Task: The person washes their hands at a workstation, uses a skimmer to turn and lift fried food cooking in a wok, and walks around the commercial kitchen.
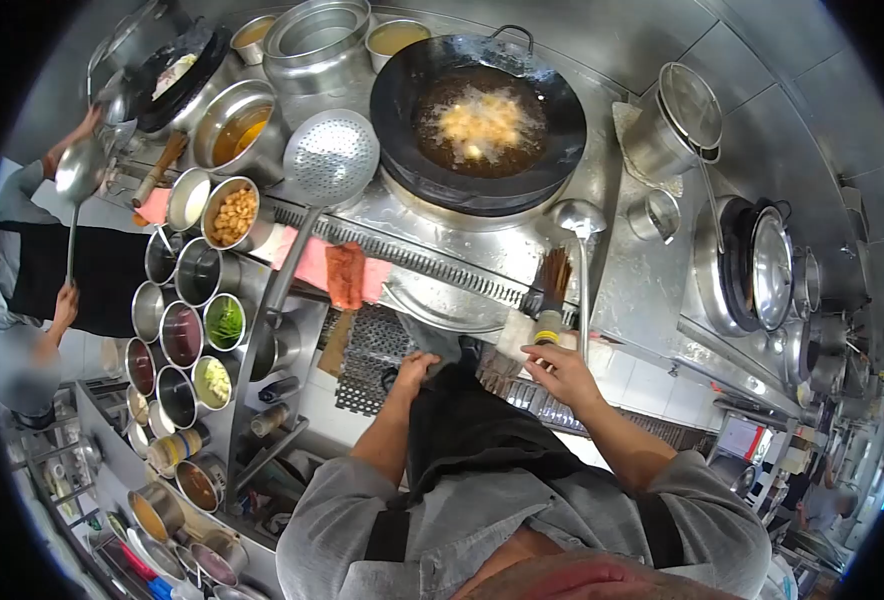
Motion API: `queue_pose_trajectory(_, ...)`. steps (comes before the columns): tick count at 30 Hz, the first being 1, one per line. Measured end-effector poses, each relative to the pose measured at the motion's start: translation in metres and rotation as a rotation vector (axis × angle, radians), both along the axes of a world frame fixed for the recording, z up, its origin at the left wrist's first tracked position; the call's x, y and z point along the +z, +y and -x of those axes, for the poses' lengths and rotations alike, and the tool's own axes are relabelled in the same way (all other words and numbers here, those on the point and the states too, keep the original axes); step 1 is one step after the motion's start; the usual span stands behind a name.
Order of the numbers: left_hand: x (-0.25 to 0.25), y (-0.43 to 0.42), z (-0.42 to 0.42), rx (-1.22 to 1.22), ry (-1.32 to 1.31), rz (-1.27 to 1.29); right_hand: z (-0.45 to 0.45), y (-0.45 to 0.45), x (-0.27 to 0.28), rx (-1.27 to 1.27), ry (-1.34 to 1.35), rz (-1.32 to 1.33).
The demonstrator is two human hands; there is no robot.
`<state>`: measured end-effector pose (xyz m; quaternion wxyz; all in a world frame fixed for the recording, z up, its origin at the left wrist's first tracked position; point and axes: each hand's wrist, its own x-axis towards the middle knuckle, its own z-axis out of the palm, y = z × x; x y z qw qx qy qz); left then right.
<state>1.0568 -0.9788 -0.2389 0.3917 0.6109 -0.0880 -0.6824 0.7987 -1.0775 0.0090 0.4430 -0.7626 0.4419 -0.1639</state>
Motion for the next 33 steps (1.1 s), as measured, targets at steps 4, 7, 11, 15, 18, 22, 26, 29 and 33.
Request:
queue_pose_trajectory(4, 0.145, 0.011, 0.01, 0.413, 0.685, 0.198, -0.067, 0.013, -0.012, -0.145, -0.271, -0.647)
queue_pose_trajectory(7, 0.118, 0.026, 0.032, 0.491, 1.117, 0.427, -0.133, 0.02, -0.034, -0.277, -0.582, -1.046)
queue_pose_trajectory(11, 0.114, 0.001, 0.024, 0.693, 0.92, 0.234, -0.172, 0.052, -0.096, -0.579, -0.798, -0.968)
queue_pose_trajectory(15, 0.139, 0.01, -0.004, 0.623, 0.815, 0.186, -0.136, 0.092, -0.075, -0.49, -0.694, -0.968)
queue_pose_trajectory(18, 0.126, 0.013, -0.006, 0.629, 0.875, 0.165, -0.123, 0.104, -0.07, -0.583, -0.488, -0.874)
queue_pose_trajectory(22, 0.093, 0.015, 0.012, 0.665, 0.796, 0.115, -0.158, 0.095, -0.129, -0.698, -0.436, -0.598)
queue_pose_trajectory(26, 0.1, -0.004, -0.005, 0.57, 0.397, 0.167, -0.176, 0.072, -0.114, -0.44, 0.134, -0.098)
queue_pose_trajectory(29, 0.097, -0.019, -0.013, 0.356, -0.013, 0.12, -0.169, 0.073, -0.126, -0.068, 0.224, -0.033)
queue_pose_trajectory(33, 0.074, -0.031, -0.021, -0.149, -0.538, -0.022, -0.129, 0.078, -0.107, 0.333, 0.132, 0.133)
